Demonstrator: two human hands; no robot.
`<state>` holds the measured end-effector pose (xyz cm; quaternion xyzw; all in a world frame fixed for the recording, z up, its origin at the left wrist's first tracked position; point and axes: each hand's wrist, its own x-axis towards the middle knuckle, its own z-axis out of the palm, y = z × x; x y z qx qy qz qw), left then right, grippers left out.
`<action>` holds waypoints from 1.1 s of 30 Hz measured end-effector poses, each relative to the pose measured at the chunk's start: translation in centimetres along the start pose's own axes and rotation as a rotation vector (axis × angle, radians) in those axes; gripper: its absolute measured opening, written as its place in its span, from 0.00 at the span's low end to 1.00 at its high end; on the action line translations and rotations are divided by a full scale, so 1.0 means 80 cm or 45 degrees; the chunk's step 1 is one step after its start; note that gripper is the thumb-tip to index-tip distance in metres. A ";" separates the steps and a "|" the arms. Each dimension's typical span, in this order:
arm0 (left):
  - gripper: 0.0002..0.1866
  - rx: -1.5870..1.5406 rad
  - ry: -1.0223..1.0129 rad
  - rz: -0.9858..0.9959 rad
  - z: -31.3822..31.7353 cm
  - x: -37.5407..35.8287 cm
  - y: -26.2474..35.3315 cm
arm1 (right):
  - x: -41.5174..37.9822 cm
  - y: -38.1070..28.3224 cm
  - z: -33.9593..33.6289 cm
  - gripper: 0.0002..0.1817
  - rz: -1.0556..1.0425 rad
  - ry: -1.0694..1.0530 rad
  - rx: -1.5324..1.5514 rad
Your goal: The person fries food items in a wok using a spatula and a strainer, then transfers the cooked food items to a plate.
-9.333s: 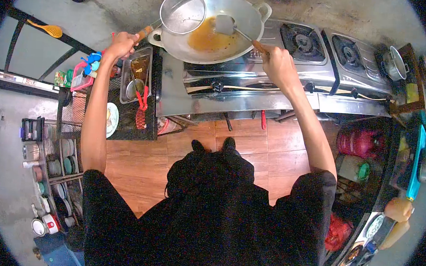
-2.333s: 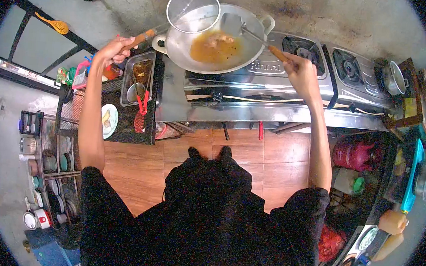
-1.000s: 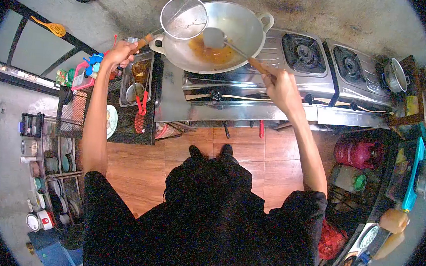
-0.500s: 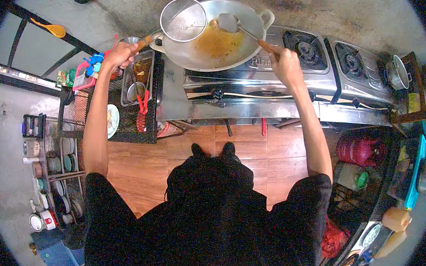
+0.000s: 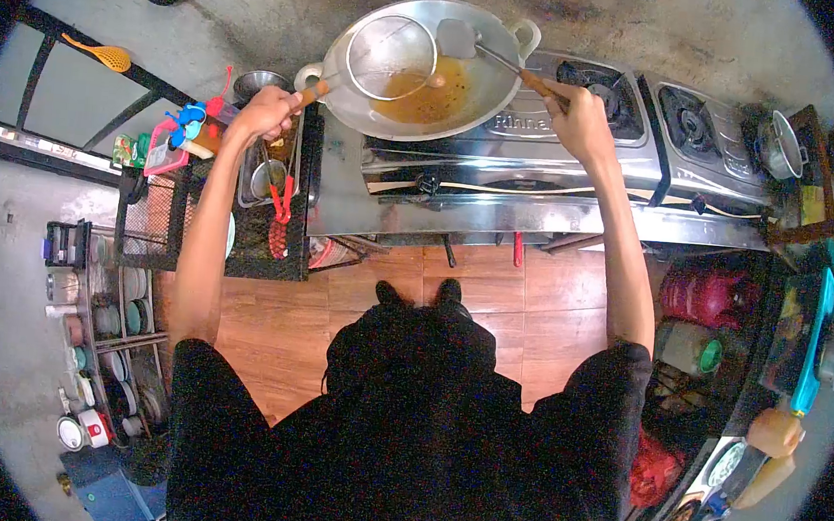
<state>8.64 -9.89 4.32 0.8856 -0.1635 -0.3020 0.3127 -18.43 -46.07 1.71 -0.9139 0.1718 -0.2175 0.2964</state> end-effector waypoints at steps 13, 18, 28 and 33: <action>0.19 -0.247 0.050 -0.010 -0.035 0.002 0.004 | -0.059 -0.051 -0.020 0.16 0.049 -0.088 0.033; 0.18 -0.275 0.050 -0.002 -0.048 -0.005 0.002 | -0.049 -0.032 0.003 0.16 -0.011 -0.125 0.013; 0.18 -0.182 -0.005 -0.122 -0.045 -0.027 -0.006 | 0.030 0.024 0.028 0.16 -0.152 -0.049 0.009; 0.19 -0.058 0.033 -0.050 -0.026 -0.014 -0.019 | 0.045 0.020 0.017 0.16 -0.120 -0.109 -0.041</action>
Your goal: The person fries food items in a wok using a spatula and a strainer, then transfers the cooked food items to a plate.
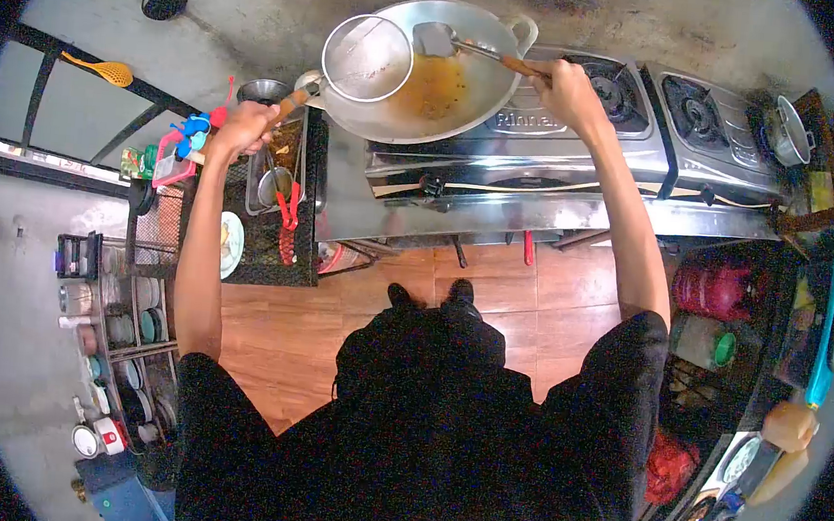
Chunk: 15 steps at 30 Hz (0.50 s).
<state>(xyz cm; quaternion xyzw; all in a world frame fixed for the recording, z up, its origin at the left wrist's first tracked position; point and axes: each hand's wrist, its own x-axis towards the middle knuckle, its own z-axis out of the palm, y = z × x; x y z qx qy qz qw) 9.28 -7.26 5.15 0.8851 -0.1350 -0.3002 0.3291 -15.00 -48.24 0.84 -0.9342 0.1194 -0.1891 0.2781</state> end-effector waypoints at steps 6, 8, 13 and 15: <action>0.22 0.639 0.275 0.196 0.035 0.013 0.027 | -0.003 0.014 -0.003 0.16 -0.036 0.032 -0.036; 0.23 0.664 0.239 0.209 0.045 0.015 0.034 | -0.012 0.004 -0.015 0.16 -0.028 0.037 -0.038; 0.22 0.127 -0.190 0.077 0.048 0.017 0.045 | -0.044 -0.008 -0.054 0.18 0.155 -0.050 -0.054; 0.20 0.033 -0.280 0.023 0.047 0.011 0.054 | -0.060 0.004 -0.063 0.18 0.156 -0.001 -0.033</action>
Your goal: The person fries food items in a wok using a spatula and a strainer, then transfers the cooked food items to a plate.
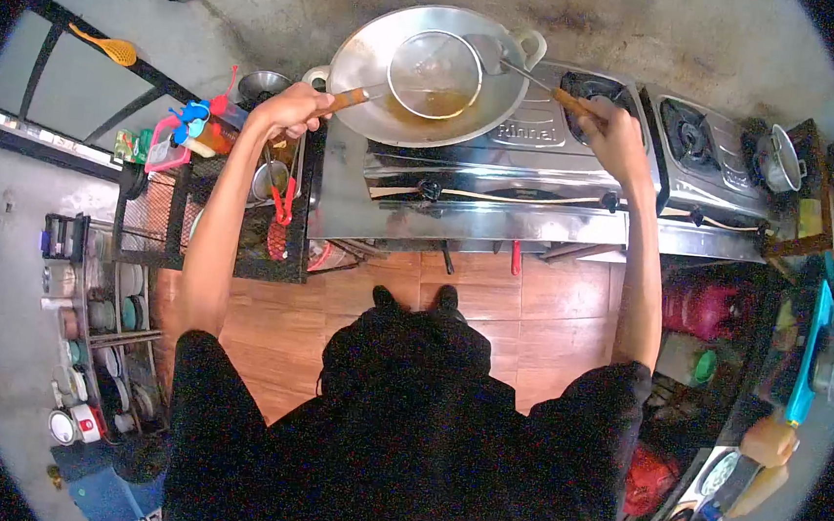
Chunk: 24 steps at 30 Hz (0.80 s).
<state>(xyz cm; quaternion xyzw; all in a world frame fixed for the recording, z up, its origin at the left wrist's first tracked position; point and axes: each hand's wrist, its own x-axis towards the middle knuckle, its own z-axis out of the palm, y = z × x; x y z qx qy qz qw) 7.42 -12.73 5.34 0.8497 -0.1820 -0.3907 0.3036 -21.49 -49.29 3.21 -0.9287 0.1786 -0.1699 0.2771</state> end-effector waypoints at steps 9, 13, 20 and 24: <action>0.17 -0.462 -0.262 0.043 -0.030 -0.001 -0.026 | -0.066 -0.020 -0.015 0.19 0.172 0.217 0.123; 0.18 -0.665 -0.168 0.119 -0.042 -0.015 -0.043 | -0.080 -0.071 -0.011 0.19 0.183 0.319 0.138; 0.18 -0.815 -0.156 0.182 -0.046 -0.043 -0.081 | -0.093 -0.148 0.045 0.19 0.211 0.554 0.210; 0.18 -0.786 -0.133 0.226 -0.038 -0.045 -0.094 | -0.097 -0.185 0.092 0.20 0.146 0.475 0.181</action>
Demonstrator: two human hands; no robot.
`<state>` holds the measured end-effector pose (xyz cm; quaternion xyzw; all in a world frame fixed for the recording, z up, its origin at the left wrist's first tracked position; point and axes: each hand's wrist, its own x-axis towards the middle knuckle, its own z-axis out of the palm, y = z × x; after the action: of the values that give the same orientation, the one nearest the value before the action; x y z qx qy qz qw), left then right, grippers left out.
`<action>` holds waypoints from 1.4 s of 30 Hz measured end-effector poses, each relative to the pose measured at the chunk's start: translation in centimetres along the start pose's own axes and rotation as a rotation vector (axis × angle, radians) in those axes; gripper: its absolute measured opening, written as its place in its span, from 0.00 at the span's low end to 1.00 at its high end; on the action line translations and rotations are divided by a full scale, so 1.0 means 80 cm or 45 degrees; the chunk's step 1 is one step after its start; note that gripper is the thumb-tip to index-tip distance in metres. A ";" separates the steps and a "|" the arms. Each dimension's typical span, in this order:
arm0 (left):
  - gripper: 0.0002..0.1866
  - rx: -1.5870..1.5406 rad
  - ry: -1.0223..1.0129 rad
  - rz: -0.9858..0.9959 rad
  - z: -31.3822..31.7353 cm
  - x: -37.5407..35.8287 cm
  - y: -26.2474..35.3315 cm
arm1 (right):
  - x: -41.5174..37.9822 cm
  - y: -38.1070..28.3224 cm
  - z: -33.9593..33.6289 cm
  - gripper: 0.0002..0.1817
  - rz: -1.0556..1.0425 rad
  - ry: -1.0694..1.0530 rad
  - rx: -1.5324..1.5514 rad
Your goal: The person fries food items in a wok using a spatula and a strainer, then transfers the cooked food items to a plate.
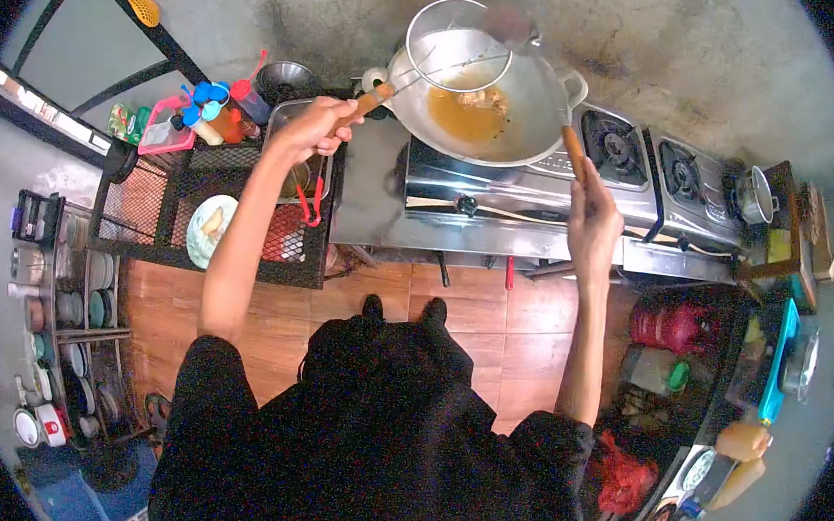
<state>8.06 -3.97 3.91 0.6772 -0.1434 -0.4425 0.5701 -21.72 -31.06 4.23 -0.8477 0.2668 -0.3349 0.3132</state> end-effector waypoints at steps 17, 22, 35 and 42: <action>0.16 -0.186 -0.157 0.131 0.015 -0.002 -0.047 | -0.099 -0.095 0.053 0.20 0.254 0.241 -0.090; 0.12 -0.171 -0.140 0.197 0.007 -0.007 -0.036 | -0.102 -0.125 0.070 0.20 0.286 0.269 -0.103; 0.12 -0.327 -0.016 0.288 -0.081 -0.061 -0.028 | -0.114 -0.159 0.112 0.19 0.266 0.199 0.279; 0.10 -0.263 0.321 0.407 -0.147 -0.129 -0.080 | -0.131 -0.216 0.153 0.21 0.356 -0.032 0.506</action>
<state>9.18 12.78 2.17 0.6338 -0.1304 -0.2707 0.7127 -15.19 -8.35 5.23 -0.7282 0.3065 -0.3238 0.5206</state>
